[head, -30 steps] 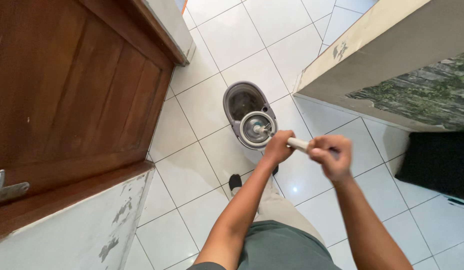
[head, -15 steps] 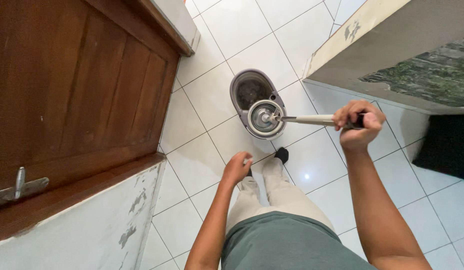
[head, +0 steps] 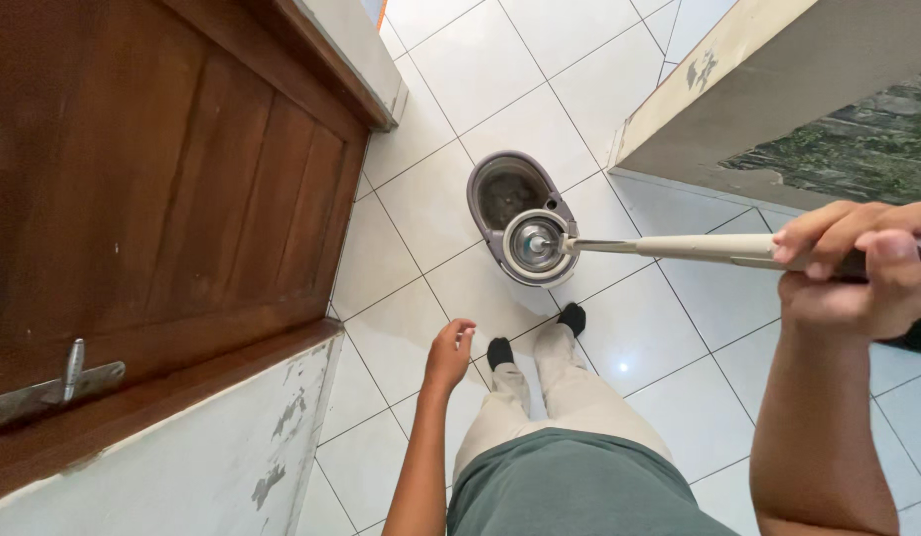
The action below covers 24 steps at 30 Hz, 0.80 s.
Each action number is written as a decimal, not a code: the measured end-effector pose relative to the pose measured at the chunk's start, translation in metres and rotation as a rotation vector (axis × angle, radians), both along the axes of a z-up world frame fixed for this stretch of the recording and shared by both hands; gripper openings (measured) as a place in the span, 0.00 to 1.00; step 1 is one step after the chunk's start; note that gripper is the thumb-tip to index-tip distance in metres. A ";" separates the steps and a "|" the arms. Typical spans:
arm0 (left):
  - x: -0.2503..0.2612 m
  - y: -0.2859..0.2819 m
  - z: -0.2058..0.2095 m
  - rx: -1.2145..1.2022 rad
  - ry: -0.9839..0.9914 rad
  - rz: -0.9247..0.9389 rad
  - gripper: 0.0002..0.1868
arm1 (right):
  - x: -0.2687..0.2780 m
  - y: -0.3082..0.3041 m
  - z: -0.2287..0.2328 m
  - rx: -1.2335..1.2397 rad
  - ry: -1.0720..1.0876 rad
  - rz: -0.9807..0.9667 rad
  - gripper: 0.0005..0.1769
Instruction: The person mops the tiled floor of a room by moving a mop head across the surface by hand and then dipping and spinning it in a bucket.
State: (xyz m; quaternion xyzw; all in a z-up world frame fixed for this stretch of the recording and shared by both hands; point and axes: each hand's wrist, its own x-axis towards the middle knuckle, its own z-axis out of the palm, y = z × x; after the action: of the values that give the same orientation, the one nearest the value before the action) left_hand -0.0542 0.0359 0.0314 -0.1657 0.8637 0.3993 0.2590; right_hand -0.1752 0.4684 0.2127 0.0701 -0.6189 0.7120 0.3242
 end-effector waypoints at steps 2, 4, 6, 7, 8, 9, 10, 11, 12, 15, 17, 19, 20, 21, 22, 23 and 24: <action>-0.003 0.011 0.008 0.043 0.025 -0.014 0.12 | 0.002 -0.009 -0.026 -0.032 -0.108 -0.092 0.17; -0.007 0.017 0.015 0.049 0.013 -0.070 0.12 | 0.005 -0.041 -0.069 -0.136 -0.198 -0.006 0.21; -0.006 0.020 0.021 0.053 -0.018 -0.072 0.11 | 0.016 -0.061 -0.100 -0.338 -0.341 0.021 0.09; -0.003 0.024 0.023 0.056 -0.054 -0.075 0.11 | 0.015 -0.070 -0.114 -0.319 -0.383 0.008 0.14; -0.002 0.023 0.024 0.056 -0.048 -0.075 0.11 | 0.019 -0.083 -0.124 -0.243 -0.436 0.018 0.14; 0.000 0.023 0.026 0.047 -0.062 -0.095 0.11 | 0.024 -0.096 -0.131 -0.166 -0.488 0.029 0.14; 0.003 0.025 0.026 0.037 -0.077 -0.114 0.11 | 0.027 -0.108 -0.136 -0.093 -0.522 0.068 0.13; 0.003 0.024 0.026 0.037 -0.072 -0.112 0.11 | 0.029 -0.117 -0.137 -0.019 -0.555 0.108 0.12; 0.006 0.021 0.026 0.043 -0.063 -0.116 0.11 | 0.029 -0.121 -0.134 -0.015 -0.552 0.113 0.12; 0.014 0.013 0.026 0.045 -0.043 -0.119 0.11 | 0.028 -0.121 -0.110 -0.077 -0.609 0.104 0.15; 0.011 0.011 0.028 0.039 -0.028 -0.124 0.11 | 0.026 -0.096 -0.082 -0.198 -0.466 0.039 0.14; 0.012 0.007 0.031 0.063 -0.013 -0.087 0.11 | 0.028 -0.067 -0.053 -0.357 -0.346 0.006 0.14; 0.010 0.006 0.034 0.062 -0.009 -0.087 0.11 | 0.034 -0.050 -0.039 -0.343 -0.274 0.039 0.17; 0.009 0.006 0.037 0.060 -0.007 -0.088 0.11 | 0.037 -0.045 -0.035 -0.338 -0.236 0.056 0.20; 0.009 0.004 0.040 0.057 -0.007 -0.086 0.11 | 0.041 -0.039 -0.034 -0.332 -0.198 0.077 0.22; 0.009 0.004 0.043 0.054 -0.003 -0.084 0.11 | 0.041 -0.039 -0.040 -0.339 -0.229 0.076 0.20; 0.008 0.002 0.045 0.058 0.013 -0.094 0.11 | 0.043 -0.041 -0.050 -0.349 -0.259 0.070 0.18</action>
State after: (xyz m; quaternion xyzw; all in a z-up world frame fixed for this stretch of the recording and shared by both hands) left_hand -0.0460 0.0383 0.0768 -0.1149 0.8603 0.4127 0.2764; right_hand -0.1325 0.4275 0.1623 -0.0578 -0.5202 0.8220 0.2243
